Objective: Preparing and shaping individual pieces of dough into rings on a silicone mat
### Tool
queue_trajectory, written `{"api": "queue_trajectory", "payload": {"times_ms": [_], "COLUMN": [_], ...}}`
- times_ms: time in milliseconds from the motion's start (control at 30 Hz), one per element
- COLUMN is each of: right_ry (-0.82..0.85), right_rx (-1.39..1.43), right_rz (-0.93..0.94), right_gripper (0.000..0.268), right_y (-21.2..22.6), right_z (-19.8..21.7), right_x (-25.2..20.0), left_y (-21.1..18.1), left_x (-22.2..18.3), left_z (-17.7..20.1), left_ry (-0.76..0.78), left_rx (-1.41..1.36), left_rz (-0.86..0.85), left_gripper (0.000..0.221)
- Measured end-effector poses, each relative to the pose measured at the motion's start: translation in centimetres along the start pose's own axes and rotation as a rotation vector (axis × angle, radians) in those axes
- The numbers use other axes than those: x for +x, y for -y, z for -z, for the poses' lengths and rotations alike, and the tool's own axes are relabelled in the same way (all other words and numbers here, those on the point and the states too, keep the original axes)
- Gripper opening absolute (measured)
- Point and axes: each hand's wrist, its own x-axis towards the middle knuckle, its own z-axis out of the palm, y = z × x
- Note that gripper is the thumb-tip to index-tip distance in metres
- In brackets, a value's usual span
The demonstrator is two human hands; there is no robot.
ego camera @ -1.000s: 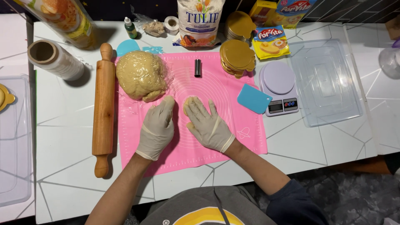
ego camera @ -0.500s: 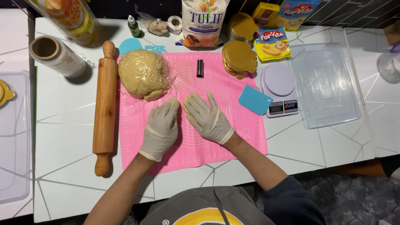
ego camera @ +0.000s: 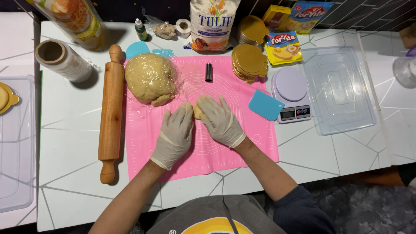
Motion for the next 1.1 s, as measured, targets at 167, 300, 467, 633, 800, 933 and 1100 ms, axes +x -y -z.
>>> {"api": "queue_trajectory", "payload": {"times_ms": [167, 300, 467, 633, 800, 933, 1100], "right_ry": [0.041, 0.034, 0.042, 0.103, 0.053, -0.014, -0.053], "right_rx": [-0.134, -0.168, -0.141, -0.184, -0.110, -0.031, -0.006], "right_rz": [-0.096, -0.100, -0.142, -0.182, -0.267, -0.389, -0.419], "right_gripper": [0.046, 0.050, 0.051, 0.054, 0.051, 0.048, 0.044], "right_y": [-0.5, -0.6, -1.5, -1.8, -3.1, -5.2, -5.6], "right_z": [0.8, 0.6, 0.9, 0.4, 0.5, 0.5, 0.5], "right_x": [-0.9, -1.0, -1.4, -2.1, -2.6, -3.7, -3.8], "left_y": [-1.9, -1.7, -2.0, -2.1, -2.1, -1.9, -2.3], "left_x": [0.7, 0.9, 0.9, 0.9, 1.4, 3.0, 4.0], "left_z": [1.9, 1.7, 2.5, 2.3, 2.1, 2.2, 2.1], "left_ry": [0.089, 0.082, 0.102, 0.098, 0.117, 0.111, 0.176], "left_rx": [-0.020, 0.022, 0.072, 0.071, 0.080, -0.046, -0.078], "left_rz": [-0.117, -0.136, -0.135, -0.138, -0.115, -0.157, -0.159], "left_gripper": [0.054, 0.053, 0.054, 0.055, 0.060, 0.068, 0.071]}}
